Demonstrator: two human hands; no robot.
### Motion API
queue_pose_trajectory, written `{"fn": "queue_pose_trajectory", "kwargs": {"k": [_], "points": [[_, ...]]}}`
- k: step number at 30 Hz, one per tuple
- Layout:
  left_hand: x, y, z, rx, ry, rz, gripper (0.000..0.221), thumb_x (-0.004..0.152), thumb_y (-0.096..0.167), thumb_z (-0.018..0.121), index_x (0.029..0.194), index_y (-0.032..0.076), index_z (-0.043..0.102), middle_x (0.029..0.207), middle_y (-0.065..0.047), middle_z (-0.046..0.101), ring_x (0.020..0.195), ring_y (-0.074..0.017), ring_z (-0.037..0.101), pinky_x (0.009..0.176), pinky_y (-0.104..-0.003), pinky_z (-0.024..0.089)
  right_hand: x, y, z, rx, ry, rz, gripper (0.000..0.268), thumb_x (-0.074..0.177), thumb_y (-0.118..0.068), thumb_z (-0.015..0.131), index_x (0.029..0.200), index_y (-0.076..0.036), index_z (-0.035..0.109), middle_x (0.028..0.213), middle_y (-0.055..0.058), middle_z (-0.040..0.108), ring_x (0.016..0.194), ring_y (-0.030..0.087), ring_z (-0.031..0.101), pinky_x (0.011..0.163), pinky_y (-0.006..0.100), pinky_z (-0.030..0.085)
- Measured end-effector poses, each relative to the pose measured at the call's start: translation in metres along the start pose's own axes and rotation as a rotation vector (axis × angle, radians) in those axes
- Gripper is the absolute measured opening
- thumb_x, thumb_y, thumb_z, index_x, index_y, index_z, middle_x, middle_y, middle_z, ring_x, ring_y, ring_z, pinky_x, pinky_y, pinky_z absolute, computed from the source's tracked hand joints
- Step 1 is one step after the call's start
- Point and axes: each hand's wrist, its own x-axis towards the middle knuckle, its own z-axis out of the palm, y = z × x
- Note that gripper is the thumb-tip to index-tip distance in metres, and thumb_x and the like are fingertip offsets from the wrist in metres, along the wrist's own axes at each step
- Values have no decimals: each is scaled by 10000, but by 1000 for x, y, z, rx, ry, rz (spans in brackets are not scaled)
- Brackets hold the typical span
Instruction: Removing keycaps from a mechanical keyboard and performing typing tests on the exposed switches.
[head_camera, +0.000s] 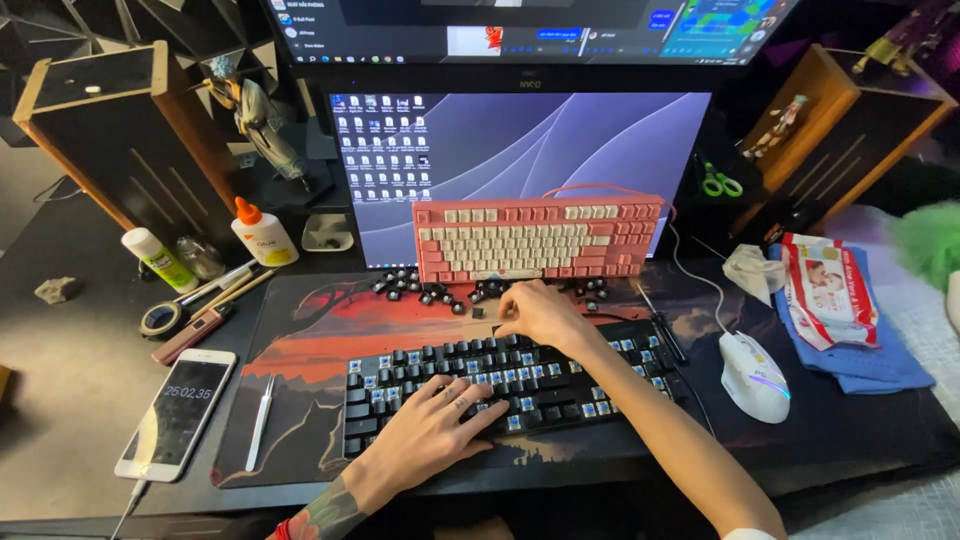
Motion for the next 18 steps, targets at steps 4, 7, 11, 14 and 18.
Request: {"fn": "queue_pose_trajectory", "kwargs": {"k": [4,7,11,14,18], "points": [[-1,0,2,1,-8,6,676,1105,403,942,1653,100,689,1543,-175,709,1301,-375,711,1067,-533,546,2,1,0,39,1,-34,213,1021,-281,1003,1123,-105,940,1165,90,924,1064,255,876,910,440,723],[-1,-1,3,-20,-27,-9,670,1122,408,922,1667,107,673,1561,-175,698,1321,-387,701,1079,-544,538,0,-5,-1,48,-18,-37,199,1032,-259,988,1155,-108,950,1168,83,926,1049,245,863,902,417,707],[0,-1,1,-7,-6,2,673,1104,399,944,1653,106,687,1545,-169,705,1304,-373,707,1057,-531,543,2,-4,8,56,134,-54,141,1059,-181,940,1159,-90,900,1286,112,877,929,263,832,858,450,688],[0,-1,1,2,3,4,662,1106,406,942,1645,110,697,1528,-163,713,1292,-362,705,1045,-521,539,3,-1,13,-31,208,-75,137,1082,-225,918,1181,-133,896,1368,94,843,789,237,751,749,463,654],[0,-1,0,-3,-8,-15,654,1123,426,917,1661,135,684,1534,-153,709,1321,-372,702,1080,-544,537,3,5,12,-74,235,-89,180,1052,-295,951,1182,-178,907,1349,57,885,917,225,828,881,484,715]]}}
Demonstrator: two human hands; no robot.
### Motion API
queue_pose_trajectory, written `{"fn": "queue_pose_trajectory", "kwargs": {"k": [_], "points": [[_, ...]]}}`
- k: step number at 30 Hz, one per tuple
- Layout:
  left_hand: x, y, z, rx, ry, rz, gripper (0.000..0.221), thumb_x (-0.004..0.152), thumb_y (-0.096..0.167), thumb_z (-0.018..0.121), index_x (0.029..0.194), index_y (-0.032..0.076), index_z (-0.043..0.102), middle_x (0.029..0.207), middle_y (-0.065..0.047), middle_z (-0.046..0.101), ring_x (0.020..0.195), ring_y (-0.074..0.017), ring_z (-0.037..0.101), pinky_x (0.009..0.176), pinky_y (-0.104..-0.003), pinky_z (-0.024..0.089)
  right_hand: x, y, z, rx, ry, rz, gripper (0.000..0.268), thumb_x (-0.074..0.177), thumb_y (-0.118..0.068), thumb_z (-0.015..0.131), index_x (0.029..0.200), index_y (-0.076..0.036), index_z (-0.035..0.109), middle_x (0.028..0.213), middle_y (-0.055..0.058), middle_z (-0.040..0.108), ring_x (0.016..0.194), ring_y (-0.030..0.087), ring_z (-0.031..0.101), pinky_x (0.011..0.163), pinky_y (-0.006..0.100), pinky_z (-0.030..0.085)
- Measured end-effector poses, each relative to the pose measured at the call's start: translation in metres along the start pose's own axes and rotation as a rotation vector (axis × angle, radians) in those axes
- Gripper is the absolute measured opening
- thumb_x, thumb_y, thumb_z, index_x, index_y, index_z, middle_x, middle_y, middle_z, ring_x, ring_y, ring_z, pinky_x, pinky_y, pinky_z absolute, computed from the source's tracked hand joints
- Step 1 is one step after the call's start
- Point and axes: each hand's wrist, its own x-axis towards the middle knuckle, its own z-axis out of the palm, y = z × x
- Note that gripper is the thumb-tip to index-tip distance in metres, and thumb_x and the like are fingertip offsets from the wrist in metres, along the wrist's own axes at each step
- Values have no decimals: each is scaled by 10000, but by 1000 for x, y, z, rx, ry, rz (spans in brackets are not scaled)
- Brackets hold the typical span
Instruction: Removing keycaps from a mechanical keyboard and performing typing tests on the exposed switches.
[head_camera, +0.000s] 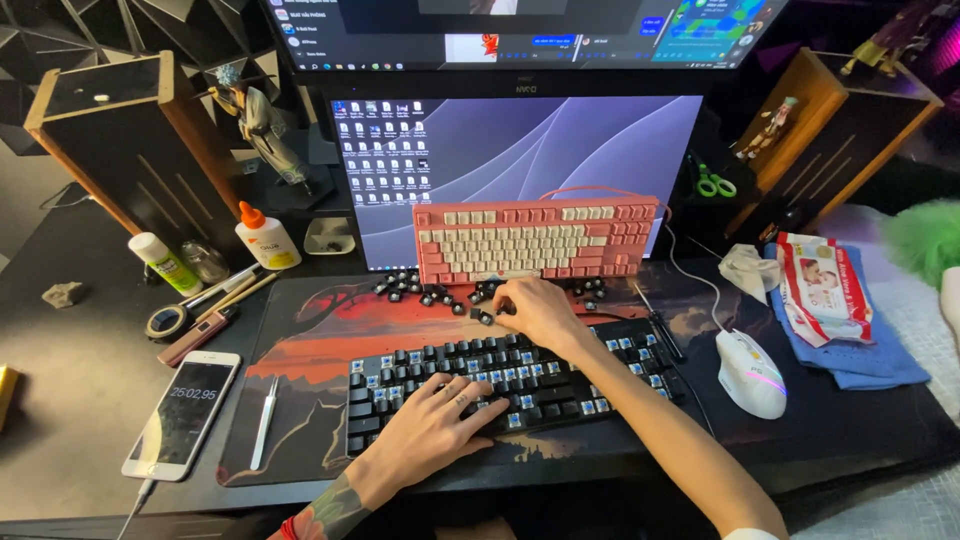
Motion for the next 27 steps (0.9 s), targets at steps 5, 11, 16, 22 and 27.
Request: {"fn": "queue_pose_trajectory", "kwargs": {"k": [5,11,16,22,27], "points": [[9,-5,-4,-37,4,12,619,1128,432,908,1625,124,703,1502,-164,706,1282,-391,688,1076,-543,522,-7,-10,-19,12,-51,-40,185,1102,-256,886,1253,-151,902,1454,71,816,963,220,665,790,433,614],[8,-8,-7,-93,-63,-16,633,1146,413,884,1673,122,689,1554,-172,690,1320,-403,660,1079,-571,511,2,-12,-3,-52,-17,-137,369,1083,-414,904,1321,-133,879,1306,57,765,1242,279,696,1077,482,593],[5,-6,-2,-94,-88,-5,648,1137,417,894,1680,133,683,1562,-176,684,1346,-416,663,1094,-583,515,7,-13,7,-87,-26,-207,421,1044,-478,967,1248,-117,896,1102,43,808,1110,268,717,971,461,622],[3,-6,-1,-78,-52,14,617,1161,423,878,1666,123,688,1548,-154,700,1312,-379,687,1092,-543,517,10,-18,16,-57,3,-200,173,1106,-269,900,1176,-110,898,986,76,856,1235,314,750,957,533,676],[7,-10,-3,-89,-35,33,633,1138,416,911,1650,98,717,1524,-175,718,1296,-385,688,1076,-529,524,-6,-34,-11,90,-2,-181,175,1156,-146,813,1079,-39,927,1019,92,905,800,243,824,866,431,715]]}}
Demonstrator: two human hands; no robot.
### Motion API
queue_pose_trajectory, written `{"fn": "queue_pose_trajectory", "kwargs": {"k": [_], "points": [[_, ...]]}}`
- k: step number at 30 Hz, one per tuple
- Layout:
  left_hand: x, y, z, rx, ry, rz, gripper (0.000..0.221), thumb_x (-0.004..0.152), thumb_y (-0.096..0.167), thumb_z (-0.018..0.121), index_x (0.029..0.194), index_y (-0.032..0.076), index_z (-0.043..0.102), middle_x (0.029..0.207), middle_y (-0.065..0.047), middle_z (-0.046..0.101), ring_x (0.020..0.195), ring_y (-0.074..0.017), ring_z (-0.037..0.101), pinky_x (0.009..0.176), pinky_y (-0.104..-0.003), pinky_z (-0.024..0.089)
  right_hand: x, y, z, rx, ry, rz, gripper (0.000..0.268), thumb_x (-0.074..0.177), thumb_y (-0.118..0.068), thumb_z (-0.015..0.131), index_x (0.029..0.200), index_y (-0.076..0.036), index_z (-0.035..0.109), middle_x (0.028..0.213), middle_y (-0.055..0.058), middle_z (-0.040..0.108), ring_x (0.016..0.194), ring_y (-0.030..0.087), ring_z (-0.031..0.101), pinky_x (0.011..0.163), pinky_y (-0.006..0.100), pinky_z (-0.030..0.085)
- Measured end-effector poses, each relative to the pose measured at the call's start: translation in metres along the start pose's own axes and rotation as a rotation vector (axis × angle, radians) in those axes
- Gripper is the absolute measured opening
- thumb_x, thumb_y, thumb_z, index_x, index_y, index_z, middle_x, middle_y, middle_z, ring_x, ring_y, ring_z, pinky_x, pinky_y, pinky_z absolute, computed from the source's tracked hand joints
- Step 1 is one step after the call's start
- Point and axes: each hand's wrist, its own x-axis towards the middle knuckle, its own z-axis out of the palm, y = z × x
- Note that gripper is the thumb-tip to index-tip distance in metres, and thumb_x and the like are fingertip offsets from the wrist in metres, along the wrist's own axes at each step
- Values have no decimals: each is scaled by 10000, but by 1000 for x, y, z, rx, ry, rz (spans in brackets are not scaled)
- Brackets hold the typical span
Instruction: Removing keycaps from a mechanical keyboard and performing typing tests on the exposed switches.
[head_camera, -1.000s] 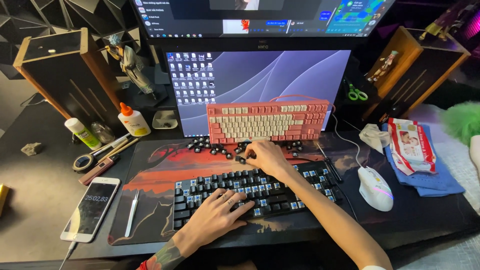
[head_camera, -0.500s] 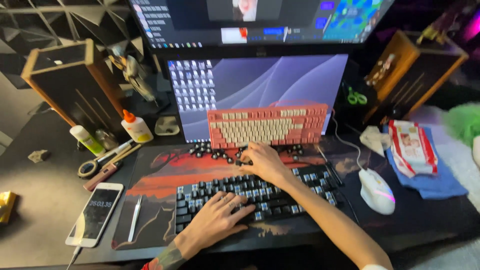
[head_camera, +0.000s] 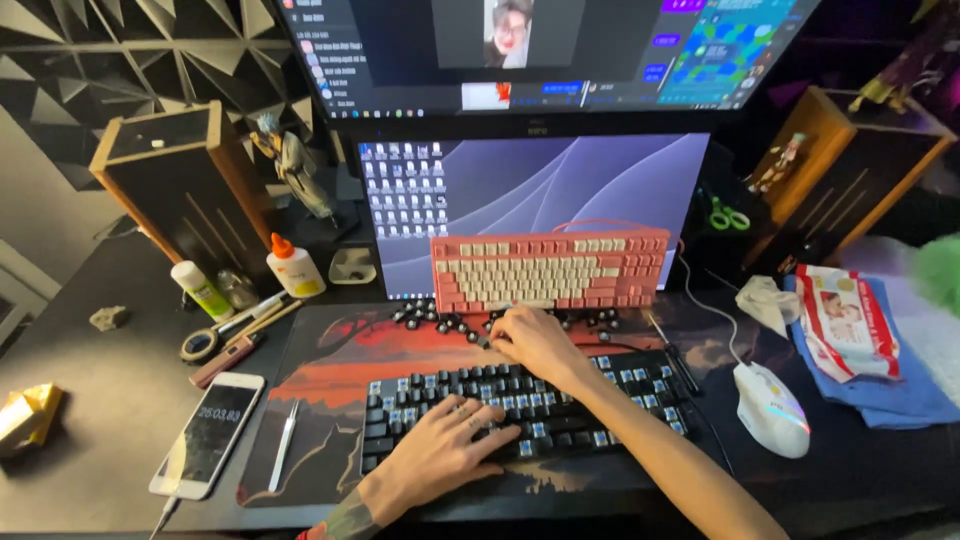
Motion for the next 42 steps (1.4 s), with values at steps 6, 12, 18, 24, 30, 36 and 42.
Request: {"fn": "queue_pose_trajectory", "kwargs": {"k": [6,12,18,24,30,36,42], "points": [[12,5,-27,-145,135,-61,621,1162,582,776,1519,74,776,1459,-143,777,1307,-379,725,1072,-518,527,-25,-14,-16,237,96,27,214,1139,-276,784,1239,-139,913,1181,13,851,1115,191,761,933,411,629],[18,2,-27,-168,450,-427,110,1119,161,837,1157,116,744,1059,-85,809,955,-354,756,811,-472,555,-72,-58,-31,769,138,-16,236,1132,-318,768,1227,-143,894,1237,35,903,1066,197,864,982,376,707],[12,-18,-12,-126,462,-447,421,1125,192,835,1530,135,737,1394,-67,856,1237,-303,810,1025,-454,618,-78,-52,-20,901,62,35,233,1140,-274,780,1301,-113,833,1274,55,849,1223,221,852,1142,384,691],[47,-31,-43,-394,571,-376,602,1038,16,913,1602,106,726,1325,-76,920,1139,-209,907,1040,-395,749,-63,-43,-40,1028,147,-43,216,1155,-191,748,1295,-32,785,1253,136,820,1153,277,873,1055,379,779],[107,-37,-93,-457,647,-409,356,1084,15,863,1410,144,922,988,-47,940,888,-285,907,831,-409,716,-53,-32,-72,1014,430,-98,256,1152,-237,840,1324,-50,865,1195,121,917,1062,156,813,962,375,705],[134,-35,-107,-608,727,-381,383,1066,-7,893,1396,182,933,1069,-73,966,1002,-290,943,932,-453,723,-63,-18,-79,990,557,-278,288,1155,-49,797,1427,34,839,1288,236,901,1287,358,867,1126,532,704],[138,-23,-111,-704,752,-359,392,1064,-39,886,1424,115,914,1186,-131,963,1042,-321,936,963,-491,721,-69,-23,-79,936,638,-345,325,1095,37,840,1414,97,825,1285,263,901,1330,415,849,1159,567,701]]}}
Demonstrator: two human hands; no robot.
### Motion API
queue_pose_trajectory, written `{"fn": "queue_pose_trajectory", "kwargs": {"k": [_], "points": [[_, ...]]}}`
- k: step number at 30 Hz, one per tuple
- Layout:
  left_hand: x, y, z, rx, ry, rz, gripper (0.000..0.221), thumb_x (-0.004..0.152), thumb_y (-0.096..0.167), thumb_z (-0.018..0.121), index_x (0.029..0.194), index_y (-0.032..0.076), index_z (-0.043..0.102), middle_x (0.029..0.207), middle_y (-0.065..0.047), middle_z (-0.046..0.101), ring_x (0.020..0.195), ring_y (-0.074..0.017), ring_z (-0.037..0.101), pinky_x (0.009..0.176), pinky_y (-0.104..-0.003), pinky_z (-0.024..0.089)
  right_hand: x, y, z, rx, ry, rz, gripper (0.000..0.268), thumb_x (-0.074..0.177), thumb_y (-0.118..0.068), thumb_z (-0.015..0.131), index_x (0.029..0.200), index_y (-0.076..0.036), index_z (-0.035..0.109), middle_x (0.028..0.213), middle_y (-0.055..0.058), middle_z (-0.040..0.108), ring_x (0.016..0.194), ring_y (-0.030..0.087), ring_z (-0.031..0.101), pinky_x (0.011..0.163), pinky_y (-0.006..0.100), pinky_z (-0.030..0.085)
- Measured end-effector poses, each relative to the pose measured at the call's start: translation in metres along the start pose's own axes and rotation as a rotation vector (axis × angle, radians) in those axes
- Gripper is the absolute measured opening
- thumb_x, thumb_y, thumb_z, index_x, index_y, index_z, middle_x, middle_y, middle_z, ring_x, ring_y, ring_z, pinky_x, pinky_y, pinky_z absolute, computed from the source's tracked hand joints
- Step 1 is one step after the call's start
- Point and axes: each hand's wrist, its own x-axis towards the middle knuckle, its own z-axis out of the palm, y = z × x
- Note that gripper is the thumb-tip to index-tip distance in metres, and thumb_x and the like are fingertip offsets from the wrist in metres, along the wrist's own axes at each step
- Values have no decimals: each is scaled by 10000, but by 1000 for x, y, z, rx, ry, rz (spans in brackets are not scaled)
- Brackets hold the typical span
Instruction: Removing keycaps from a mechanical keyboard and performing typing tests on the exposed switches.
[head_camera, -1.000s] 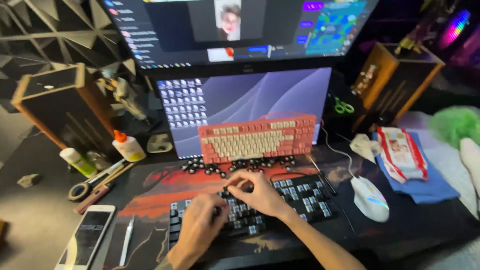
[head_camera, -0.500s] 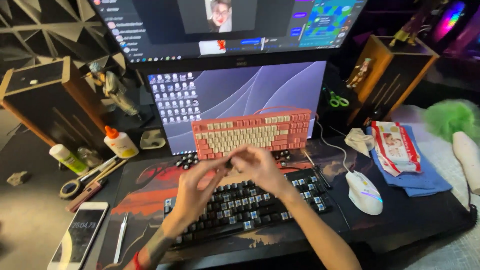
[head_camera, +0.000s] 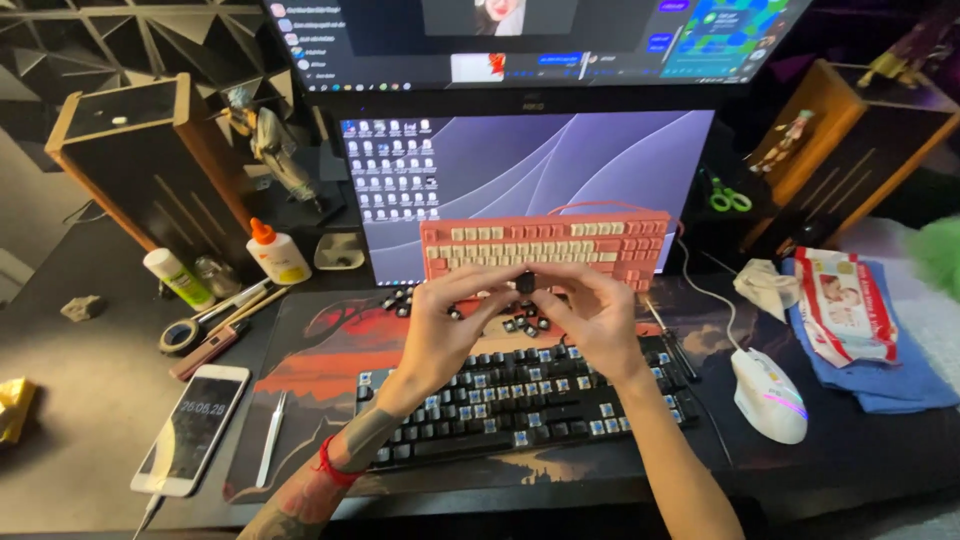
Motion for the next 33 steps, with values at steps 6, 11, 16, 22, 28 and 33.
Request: {"fn": "queue_pose_trajectory", "kwargs": {"k": [6,11,16,22,28,33], "points": [[0,-5,-7,-52,-35,-36,377,1100,-28,868,1447,116,894,1167,-118,940,1042,-245,886,999,-469,704,-1,5,-2,-32,-42,-19,304,1105,9,850,1405,44,818,1267,203,892,1338,363,841,1173,574,703],[-5,-19,-8,-100,-78,-57,362,1121,-62,810,1439,94,888,1211,-148,922,1117,-277,878,1063,-500,695,-6,12,-4,-71,-29,7,247,1105,-9,873,1335,48,804,1178,203,874,1256,331,862,1089,567,742],[0,-24,-11,-229,-157,-129,435,1169,-37,744,1578,92,814,1222,-165,877,1045,-215,837,1085,-487,702,-2,-3,6,-261,-4,-98,183,1123,-37,884,1284,-18,800,1161,149,838,1062,287,854,1007,580,726],[-8,-35,-12,-424,-173,-321,699,1154,-42,733,1818,51,536,1199,-167,815,1049,-285,834,1107,-532,689,-4,-4,19,-467,-16,-189,271,1024,-20,980,1285,-70,929,1061,111,903,924,292,884,899,484,722],[-19,-59,-12,-416,-193,-353,593,1151,37,807,1715,52,624,1252,-166,844,1077,-235,856,1102,-482,710,-9,5,11,-472,-28,-159,264,1061,-71,973,1315,-119,920,1037,92,896,883,282,840,857,429,687],[-49,-77,-14,-282,-181,-413,401,1091,55,890,1482,7,813,1153,-199,912,987,-263,890,1024,-506,721,-22,18,11,-515,-173,-112,285,1003,-135,1026,1216,-110,839,1038,98,887,905,274,806,836,456,660]]}}
